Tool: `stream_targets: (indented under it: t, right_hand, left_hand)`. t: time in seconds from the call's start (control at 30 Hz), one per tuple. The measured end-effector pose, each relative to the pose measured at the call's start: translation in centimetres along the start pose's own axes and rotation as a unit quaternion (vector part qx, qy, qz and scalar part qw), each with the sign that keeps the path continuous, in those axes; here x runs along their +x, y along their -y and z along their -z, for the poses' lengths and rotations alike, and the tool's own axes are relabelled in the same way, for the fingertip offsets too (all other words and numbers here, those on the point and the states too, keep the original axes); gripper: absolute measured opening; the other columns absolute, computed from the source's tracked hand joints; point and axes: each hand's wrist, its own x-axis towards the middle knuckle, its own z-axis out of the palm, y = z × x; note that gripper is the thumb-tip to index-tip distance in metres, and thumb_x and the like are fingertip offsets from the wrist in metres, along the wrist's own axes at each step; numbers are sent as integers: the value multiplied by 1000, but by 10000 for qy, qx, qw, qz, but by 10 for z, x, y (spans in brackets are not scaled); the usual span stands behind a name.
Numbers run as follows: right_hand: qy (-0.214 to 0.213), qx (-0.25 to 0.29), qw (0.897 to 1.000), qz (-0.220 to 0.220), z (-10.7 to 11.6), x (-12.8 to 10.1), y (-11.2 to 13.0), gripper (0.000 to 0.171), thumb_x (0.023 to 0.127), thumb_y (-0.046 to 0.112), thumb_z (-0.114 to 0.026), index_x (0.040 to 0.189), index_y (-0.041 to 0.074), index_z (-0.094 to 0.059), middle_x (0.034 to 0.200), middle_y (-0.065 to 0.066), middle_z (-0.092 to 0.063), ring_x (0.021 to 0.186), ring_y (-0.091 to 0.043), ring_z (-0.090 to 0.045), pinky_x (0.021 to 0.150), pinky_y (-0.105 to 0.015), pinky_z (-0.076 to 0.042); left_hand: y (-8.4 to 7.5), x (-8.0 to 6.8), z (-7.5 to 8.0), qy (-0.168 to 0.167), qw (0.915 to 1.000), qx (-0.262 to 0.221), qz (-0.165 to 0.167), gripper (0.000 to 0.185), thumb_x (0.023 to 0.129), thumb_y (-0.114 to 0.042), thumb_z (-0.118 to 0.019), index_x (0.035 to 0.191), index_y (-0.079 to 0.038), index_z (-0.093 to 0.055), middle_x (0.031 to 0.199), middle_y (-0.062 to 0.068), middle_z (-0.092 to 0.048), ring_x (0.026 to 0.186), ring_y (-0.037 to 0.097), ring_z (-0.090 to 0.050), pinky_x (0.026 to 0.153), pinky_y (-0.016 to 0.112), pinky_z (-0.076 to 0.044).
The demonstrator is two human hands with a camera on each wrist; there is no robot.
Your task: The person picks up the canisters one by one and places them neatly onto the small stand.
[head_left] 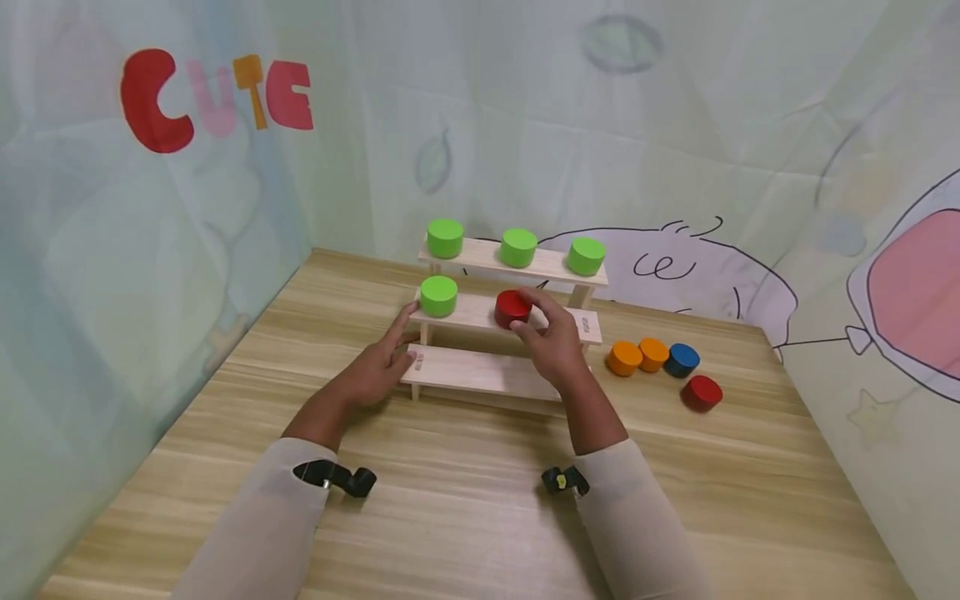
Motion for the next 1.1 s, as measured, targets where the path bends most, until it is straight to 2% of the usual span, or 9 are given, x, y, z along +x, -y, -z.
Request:
stream_targets:
  t: [0.3, 0.43, 0.53, 0.7, 0.77, 0.93, 1.0, 1.1]
  right_hand:
    - [-96, -104, 9997, -207, 12, -6, -5, 63, 101, 1, -75, 160, 18, -58, 168, -6, -54, 162, -30, -43, 112, -53, -58]
    - [-147, -142, 9993, -308, 20, -9, -5, 61, 101, 1, -75, 157, 17, -61, 166, -7, -56, 143, -39, -64, 104, -51, -63]
    - [-249, -194, 9989, -333, 28, -10, -5, 57, 101, 0, -75, 155, 14, -63, 165, -10, -57, 127, -44, -73, 98, -44, -66]
    - [-343, -262, 9984, -376, 40, -13, -6, 54, 100, 0, -75, 152, 10, -65, 164, -11, -58, 125, -43, -74, 90, -31, -66]
    - [-354, -312, 9982, -381, 44, -14, -8, 53, 101, 1, -75, 152, 10, -66, 163, -11, -58, 128, -42, -72, 91, -33, -66]
    - [-349, -509, 9974, -379, 58, -21, -16, 50, 103, 4, -73, 152, 9, -65, 166, -12, -56, 140, -41, -66, 103, -50, -63]
    - [-339, -508, 9974, -374, 63, -24, -20, 49, 104, 3, -72, 152, 8, -64, 166, -14, -55, 137, -44, -68, 104, -50, -62]
    - [-350, -458, 9979, -309, 72, -28, -26, 49, 104, 2, -72, 152, 6, -65, 165, -17, -55, 128, -49, -72, 97, -37, -65]
  left_hand:
    - [3, 2, -1, -17, 10000, 57, -52, 78, 119, -23, -42, 175, -41, 9, 175, 28, -36, 154, 56, -46, 126, 72, -35]
    - [2, 1, -1, 8, 10000, -20, -28, 79, 118, -22, -42, 175, -42, 8, 174, 29, -36, 155, 56, -44, 127, 72, -33]
    - [2, 2, -1, 13, 10000, -36, 11, 79, 118, -23, -42, 175, -44, 8, 175, 28, -35, 156, 55, -43, 128, 71, -32]
    - [0, 1, 0, 0, 10000, 29, 56, 78, 119, -23, -41, 175, -44, 9, 175, 28, -35, 156, 56, -43, 128, 72, -31]
    - [0, 1, 0, 7, 10000, 35, 53, 78, 119, -23, -41, 175, -43, 9, 175, 28, -35, 156, 56, -43, 128, 72, -30]
    - [0, 0, -1, 9, 10000, -10, -1, 79, 118, -22, -42, 175, -41, 9, 174, 30, -36, 154, 57, -45, 127, 72, -32]
    - [0, 0, -1, 3, 10000, -12, -32, 79, 118, -21, -43, 176, -40, 9, 173, 30, -37, 153, 57, -46, 127, 72, -33]
    - [1, 1, -1, 3, 10000, 22, -58, 79, 118, -22, -43, 176, -40, 9, 173, 30, -37, 152, 57, -46, 126, 72, -35]
